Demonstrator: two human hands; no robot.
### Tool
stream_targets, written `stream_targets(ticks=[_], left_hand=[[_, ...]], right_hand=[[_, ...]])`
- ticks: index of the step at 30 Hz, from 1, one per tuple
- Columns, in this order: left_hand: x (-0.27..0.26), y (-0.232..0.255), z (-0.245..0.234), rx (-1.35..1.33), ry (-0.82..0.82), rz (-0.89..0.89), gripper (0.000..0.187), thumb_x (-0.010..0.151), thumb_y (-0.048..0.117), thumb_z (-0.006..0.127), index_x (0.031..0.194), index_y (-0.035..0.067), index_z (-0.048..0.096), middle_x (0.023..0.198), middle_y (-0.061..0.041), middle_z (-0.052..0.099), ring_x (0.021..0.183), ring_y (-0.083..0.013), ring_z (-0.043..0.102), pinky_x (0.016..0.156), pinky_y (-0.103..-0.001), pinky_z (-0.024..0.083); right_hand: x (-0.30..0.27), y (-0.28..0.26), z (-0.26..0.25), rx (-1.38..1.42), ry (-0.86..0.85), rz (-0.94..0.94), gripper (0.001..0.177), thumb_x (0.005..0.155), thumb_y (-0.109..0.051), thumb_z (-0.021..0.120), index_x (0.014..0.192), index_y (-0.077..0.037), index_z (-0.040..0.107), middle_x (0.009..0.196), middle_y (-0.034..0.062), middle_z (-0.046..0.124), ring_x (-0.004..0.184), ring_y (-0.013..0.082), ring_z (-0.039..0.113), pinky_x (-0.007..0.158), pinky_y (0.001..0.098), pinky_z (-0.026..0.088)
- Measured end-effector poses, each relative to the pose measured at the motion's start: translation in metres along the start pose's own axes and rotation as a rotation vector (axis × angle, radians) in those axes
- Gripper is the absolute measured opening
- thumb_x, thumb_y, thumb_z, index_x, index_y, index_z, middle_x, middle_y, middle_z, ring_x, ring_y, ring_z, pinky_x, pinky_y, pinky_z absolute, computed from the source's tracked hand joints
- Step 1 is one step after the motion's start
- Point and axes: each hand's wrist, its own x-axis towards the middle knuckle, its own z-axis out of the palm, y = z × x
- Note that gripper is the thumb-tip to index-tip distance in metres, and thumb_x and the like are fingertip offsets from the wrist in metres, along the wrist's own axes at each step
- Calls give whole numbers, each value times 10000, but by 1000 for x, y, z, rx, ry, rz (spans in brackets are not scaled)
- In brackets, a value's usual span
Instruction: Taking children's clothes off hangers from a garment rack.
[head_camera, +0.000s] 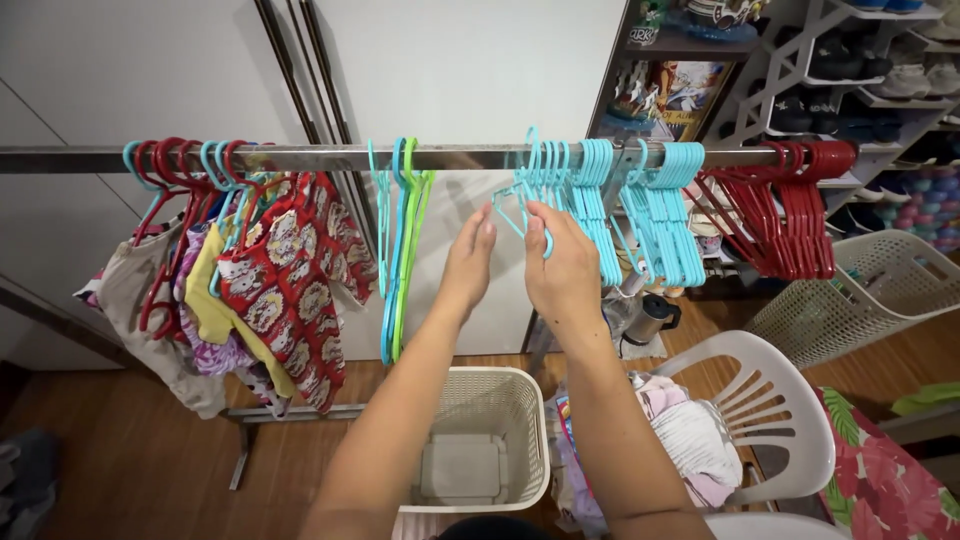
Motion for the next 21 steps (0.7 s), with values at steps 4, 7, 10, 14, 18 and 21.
stream_targets(ticks=[4, 7, 10, 14, 18, 21], left_hand=[[19, 1, 7, -59, -37, 11, 547, 1048, 374, 485, 1508, 78, 492, 1521, -122, 549, 1406, -203, 489, 1142, -330, 363], [27, -3, 14, -159, -76, 8, 554, 1052, 367, 490, 1515, 62, 478, 1519, -122, 548, 1405, -208, 496, 1147, -336, 370], [32, -6, 19, -171, -92, 11, 567, 1055, 371, 485, 1519, 45, 472, 1525, -105, 538, 1404, -189, 484, 1148, -327, 361], [35, -1, 26, -224, -131, -71, 616, 1027, 389, 538, 1527, 37, 462, 1461, -106, 588, 1344, -184, 521, 1117, -319, 383], [46, -10, 36, -153, -171, -49, 673, 995, 349, 627, 1559, 44, 421, 1357, -132, 641, 1257, -210, 600, 1072, -322, 453], [46, 0, 54, -218, -191, -54, 679, 958, 241, 665, 1556, 47, 408, 1331, -154, 661, 1190, -217, 604, 1010, -341, 477]], right_hand=[[8, 4, -1, -12, -10, 33, 274, 1066, -181, 538, 1211, 12, 668, 1094, 200, 712, 998, 379, 698, 870, 432, 539], [11, 9, 0, -45, -40, 26, 271, 1066, -199, 544, 1170, -1, 697, 1139, 201, 722, 1037, 397, 688, 898, 446, 535], [4, 14, 3, -53, -42, 9, 269, 1063, -211, 548, 1172, -12, 694, 1110, 200, 726, 1009, 401, 686, 882, 456, 530], [-14, 13, 0, -136, -147, 42, 448, 909, -273, 724, 1272, -23, 646, 1048, 187, 673, 952, 388, 662, 823, 451, 528], [-36, 11, -13, -151, -27, -155, 780, 739, -311, 873, 1350, 41, 540, 1140, 200, 590, 988, 389, 624, 839, 443, 524], [-58, 23, -23, -107, 2, -71, 707, 790, -219, 851, 1380, 32, 552, 1162, 176, 599, 971, 342, 639, 827, 403, 542]])
